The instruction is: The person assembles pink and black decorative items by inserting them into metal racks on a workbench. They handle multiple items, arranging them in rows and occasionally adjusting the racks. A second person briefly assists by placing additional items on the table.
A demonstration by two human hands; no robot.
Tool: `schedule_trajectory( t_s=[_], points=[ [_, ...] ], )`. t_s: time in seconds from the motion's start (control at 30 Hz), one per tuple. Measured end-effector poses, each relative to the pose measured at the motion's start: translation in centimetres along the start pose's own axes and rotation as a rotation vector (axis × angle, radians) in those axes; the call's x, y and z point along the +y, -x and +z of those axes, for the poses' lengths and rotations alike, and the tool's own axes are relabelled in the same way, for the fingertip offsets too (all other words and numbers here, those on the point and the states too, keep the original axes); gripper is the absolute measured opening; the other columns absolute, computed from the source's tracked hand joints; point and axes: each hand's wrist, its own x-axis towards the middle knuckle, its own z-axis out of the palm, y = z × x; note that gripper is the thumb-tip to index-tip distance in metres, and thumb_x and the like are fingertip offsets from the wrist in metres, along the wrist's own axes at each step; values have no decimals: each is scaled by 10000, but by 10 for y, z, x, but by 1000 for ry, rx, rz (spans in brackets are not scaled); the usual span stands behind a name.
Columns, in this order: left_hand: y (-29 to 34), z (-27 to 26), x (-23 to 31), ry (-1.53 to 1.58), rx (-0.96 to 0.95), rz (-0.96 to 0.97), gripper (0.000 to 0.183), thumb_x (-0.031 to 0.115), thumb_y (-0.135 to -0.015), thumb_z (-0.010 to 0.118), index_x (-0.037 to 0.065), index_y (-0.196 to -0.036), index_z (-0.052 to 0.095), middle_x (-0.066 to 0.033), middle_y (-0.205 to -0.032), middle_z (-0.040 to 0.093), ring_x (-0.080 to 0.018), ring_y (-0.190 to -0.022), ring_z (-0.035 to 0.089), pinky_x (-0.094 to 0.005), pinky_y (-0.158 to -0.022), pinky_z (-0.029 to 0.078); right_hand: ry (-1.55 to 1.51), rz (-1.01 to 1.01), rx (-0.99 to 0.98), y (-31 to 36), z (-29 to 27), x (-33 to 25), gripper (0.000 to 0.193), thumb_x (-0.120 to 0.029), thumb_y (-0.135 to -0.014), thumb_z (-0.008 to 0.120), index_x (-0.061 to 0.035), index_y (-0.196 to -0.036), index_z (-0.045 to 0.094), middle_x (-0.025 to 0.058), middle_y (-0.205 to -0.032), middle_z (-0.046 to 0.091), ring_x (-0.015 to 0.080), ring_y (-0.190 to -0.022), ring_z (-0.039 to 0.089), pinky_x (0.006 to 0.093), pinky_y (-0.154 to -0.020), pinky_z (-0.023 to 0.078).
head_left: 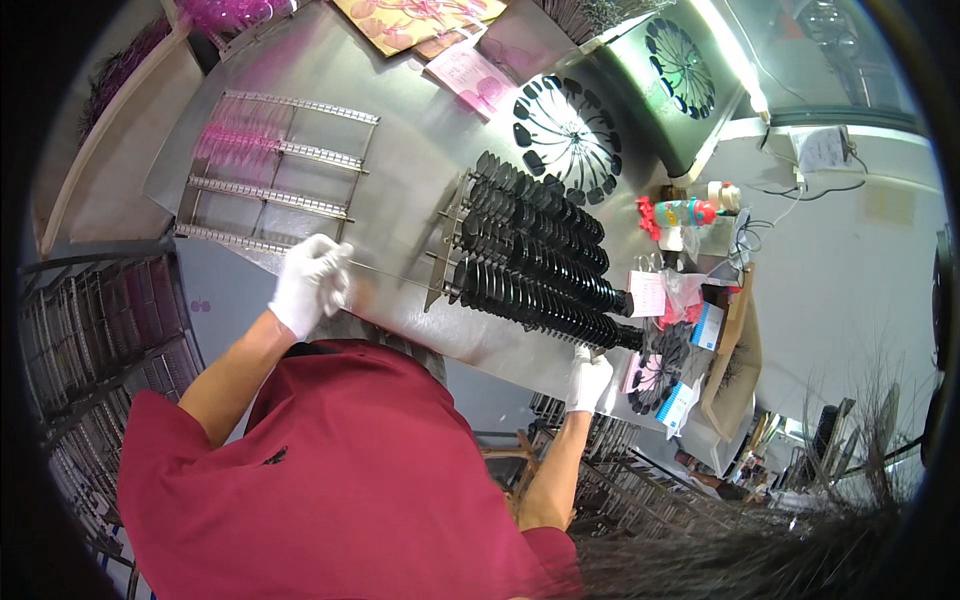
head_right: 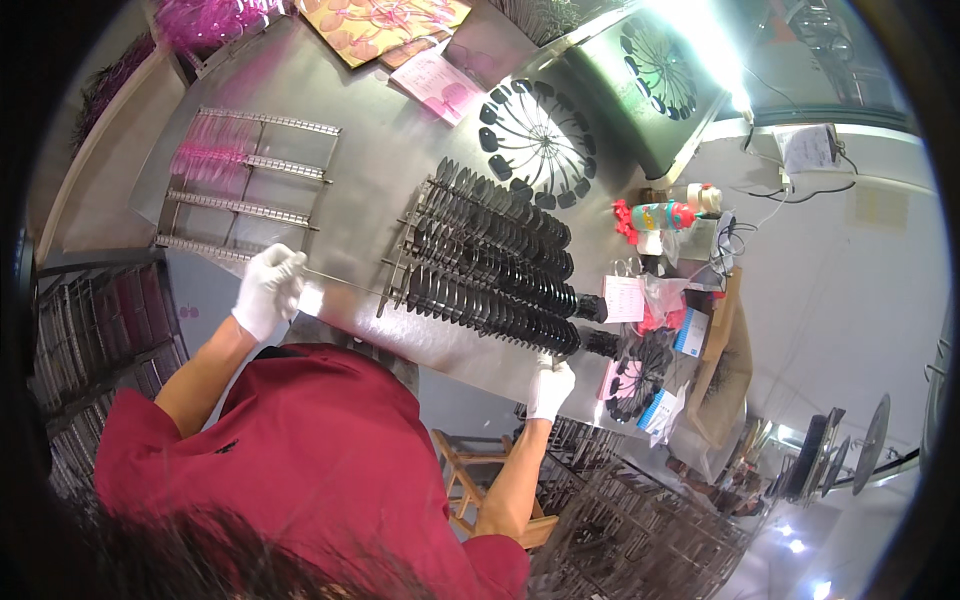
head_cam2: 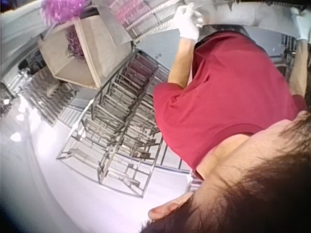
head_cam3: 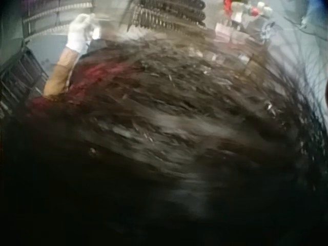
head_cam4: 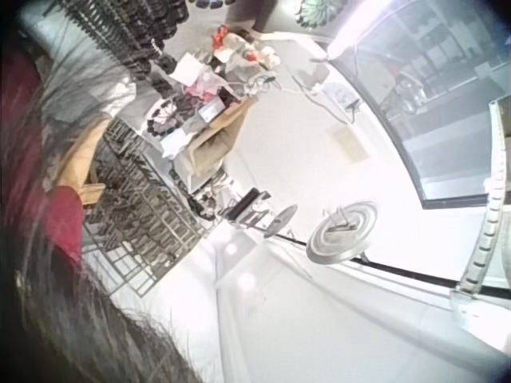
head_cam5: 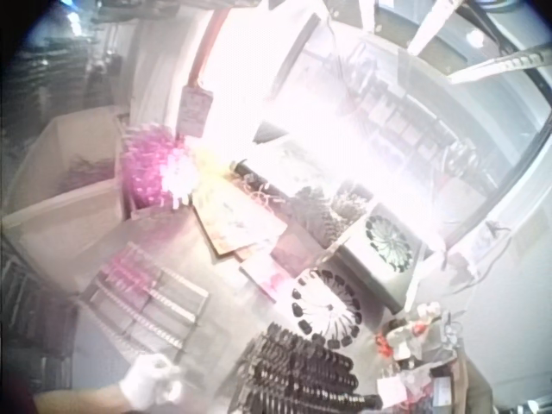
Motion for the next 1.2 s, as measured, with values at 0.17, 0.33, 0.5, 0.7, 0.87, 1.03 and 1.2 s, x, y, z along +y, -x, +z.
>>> schedule_trajectory(
  t_s=[0.17, 0.33, 0.5, 0.7, 0.87, 1.03, 1.2],
  points=[
    [0, 65, -22, 278, -403, -274, 122, 208, -1093, 628, 93, -1062, 601, -35, -682, 644, -140, -461, 557, -252, -381, 364, 182, 72, -82, 9, -1, -3, 222, -177, -1003, 762, 43, -987, 779, 0, -787, 717, 77, -740, 540, 295, -687, 484],
    [-43, 53, -45, 169, -489, -141, 266, 337, -1124, 590, 116, -981, 553, -36, -607, 589, -137, -366, 461, -271, -350, 342, 227, -76, -110, 26, 17, -19, 264, -222, -979, 749, 39, -1000, 771, 159, -779, 760, 155, -747, 671, 379, -716, 545],
    [-54, 47, -99, -149, 41, -140, 347, 342, -1050, 725, 102, -842, 587, 17, -638, 534, -89, -488, 442, -296, -448, 378, 453, -357, -233, 46, 63, 73, 266, -273, -933, 683, -60, -1053, 789, 259, -881, 752, 465, -896, 738, 493, -802, 600],
    [-56, 39, -165, -417, 311, 431, 252, 214, -1046, 682, -4, -1114, 788, 7, -825, 683, -101, -751, 577, -297, -736, 491, 677, -192, -661, 7, 32, 34, 550, -446, -875, 778, -54, -1254, 701, 264, -1027, 772, 473, -1003, 743, 507, -884, 598],
    [-33, 44, -150, -1029, 216, 845, 323, 34, -871, 683, 55, -1184, 760, -158, -948, 724, -378, -832, 687, -447, -813, 562, 812, -237, -1195, -47, -25, -42, 883, -691, -826, 781, -13, -1377, 651, 254, -1284, 736, 449, -1256, 672, 468, -1076, 524],
    [-9, 80, -126, -1240, 186, 595, 269, 9, -819, 708, 40, -1081, 761, -235, -981, 743, -450, -925, 715, -479, -810, 580, 524, -801, -750, -199, -39, -50, 517, -497, -980, 682, -52, -1237, 740, 217, -1170, 765, 416, -1106, 718, 450, -1002, 550],
    [-23, 78, -166, -1099, 423, 644, 229, 58, -853, 752, 63, -1077, 798, -217, -1018, 768, -409, -954, 751, -441, -848, 597, 355, -442, -198, -368, 12, -27, 410, -353, -1000, 622, -37, -1253, 687, 288, -1173, 740, 476, -1092, 712, 506, -970, 550]
  ],
)
